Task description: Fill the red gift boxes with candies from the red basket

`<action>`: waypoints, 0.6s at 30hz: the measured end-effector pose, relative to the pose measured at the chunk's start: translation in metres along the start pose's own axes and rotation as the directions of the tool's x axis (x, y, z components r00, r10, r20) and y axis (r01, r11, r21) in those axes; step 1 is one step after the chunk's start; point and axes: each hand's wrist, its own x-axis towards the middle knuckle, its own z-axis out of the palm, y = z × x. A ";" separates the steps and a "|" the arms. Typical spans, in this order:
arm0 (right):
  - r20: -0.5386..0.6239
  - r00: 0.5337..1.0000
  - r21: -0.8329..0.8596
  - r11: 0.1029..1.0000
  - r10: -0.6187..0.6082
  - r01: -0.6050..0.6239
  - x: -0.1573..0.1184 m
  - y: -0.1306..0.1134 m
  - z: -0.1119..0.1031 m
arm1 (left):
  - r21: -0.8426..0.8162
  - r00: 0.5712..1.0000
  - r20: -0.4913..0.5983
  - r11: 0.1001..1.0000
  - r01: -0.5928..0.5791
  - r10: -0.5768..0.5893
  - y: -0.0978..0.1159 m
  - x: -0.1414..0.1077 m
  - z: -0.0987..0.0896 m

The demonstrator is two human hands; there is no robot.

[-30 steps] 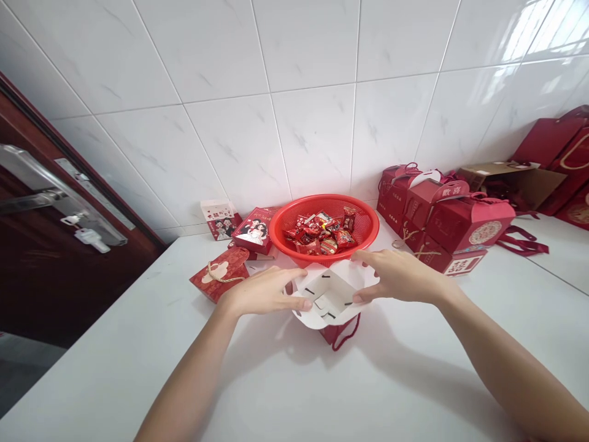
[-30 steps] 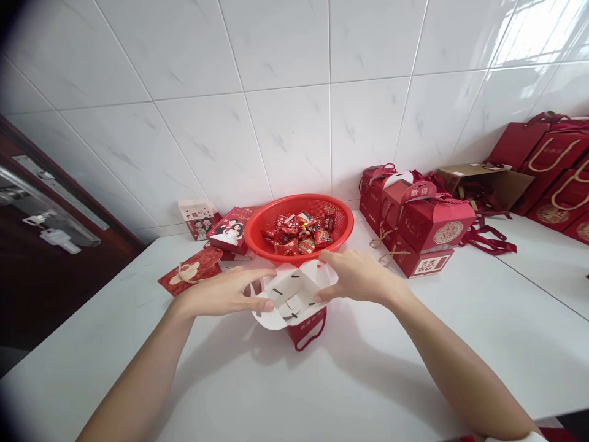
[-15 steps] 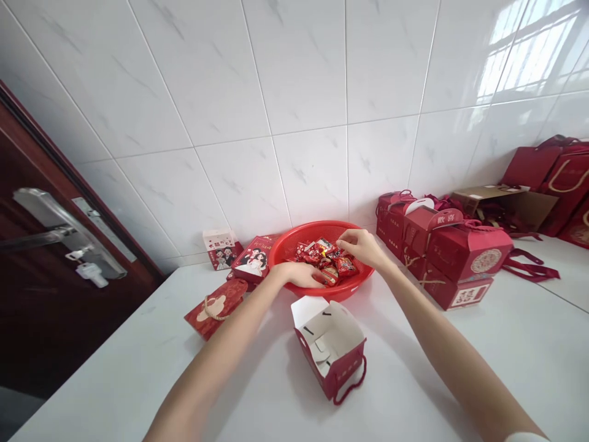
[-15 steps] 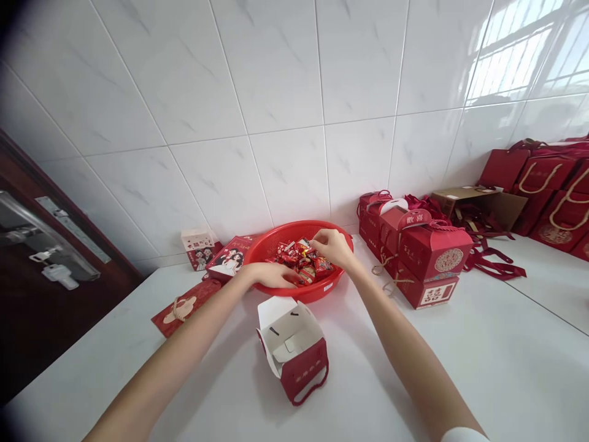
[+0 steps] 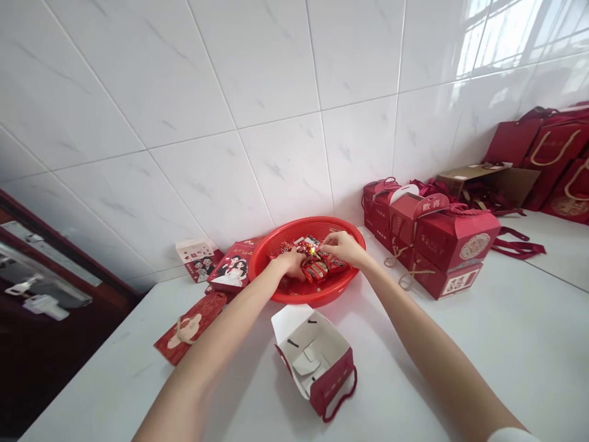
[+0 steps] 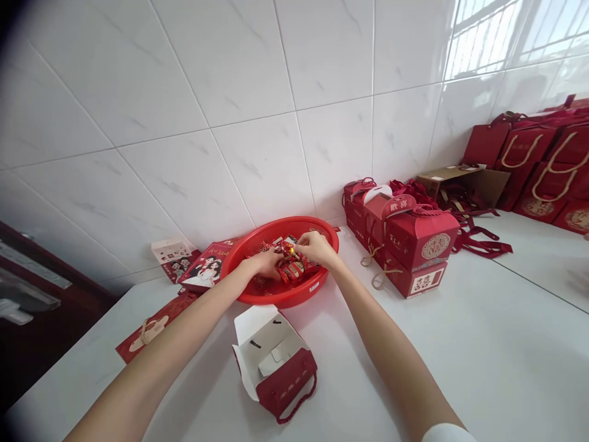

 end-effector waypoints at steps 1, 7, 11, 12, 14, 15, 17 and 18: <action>0.014 1.000 0.002 1.000 0.007 -0.007 0.000 0.000 0.000 | -0.005 1.000 -0.017 1.000 -0.010 0.010 -0.003 0.002 0.001; 0.034 0.999 -0.021 0.999 0.041 -0.040 0.003 0.001 0.001 | -0.267 0.970 -0.242 0.958 -0.101 0.035 -0.012 0.005 0.001; 0.017 0.998 -0.054 0.996 0.068 -0.067 0.004 0.002 0.003 | -0.470 0.918 -0.396 0.858 -0.207 0.005 -0.013 0.007 0.003; 0.010 0.997 -0.054 0.996 0.076 -0.075 0.005 0.002 0.003 | -0.514 0.904 -0.428 0.821 -0.249 0.006 -0.013 0.009 0.004; 0.005 0.997 -0.045 0.996 0.082 -0.082 0.005 0.002 0.004 | -0.577 0.878 -0.478 0.744 -0.336 0.027 -0.013 0.012 0.007; 0.008 0.997 -0.042 0.996 0.081 -0.080 0.006 0.002 0.005 | -0.597 0.870 -0.492 0.714 -0.366 0.035 -0.013 0.013 0.008; 0.032 0.997 -0.035 0.997 0.075 -0.074 0.006 0.002 0.006 | -0.618 0.863 -0.503 0.674 -0.405 0.058 -0.013 0.016 0.011; 0.048 0.996 -0.036 0.997 0.072 -0.070 0.005 0.002 0.006 | -0.623 0.860 -0.505 0.659 -0.421 0.073 -0.013 0.016 0.012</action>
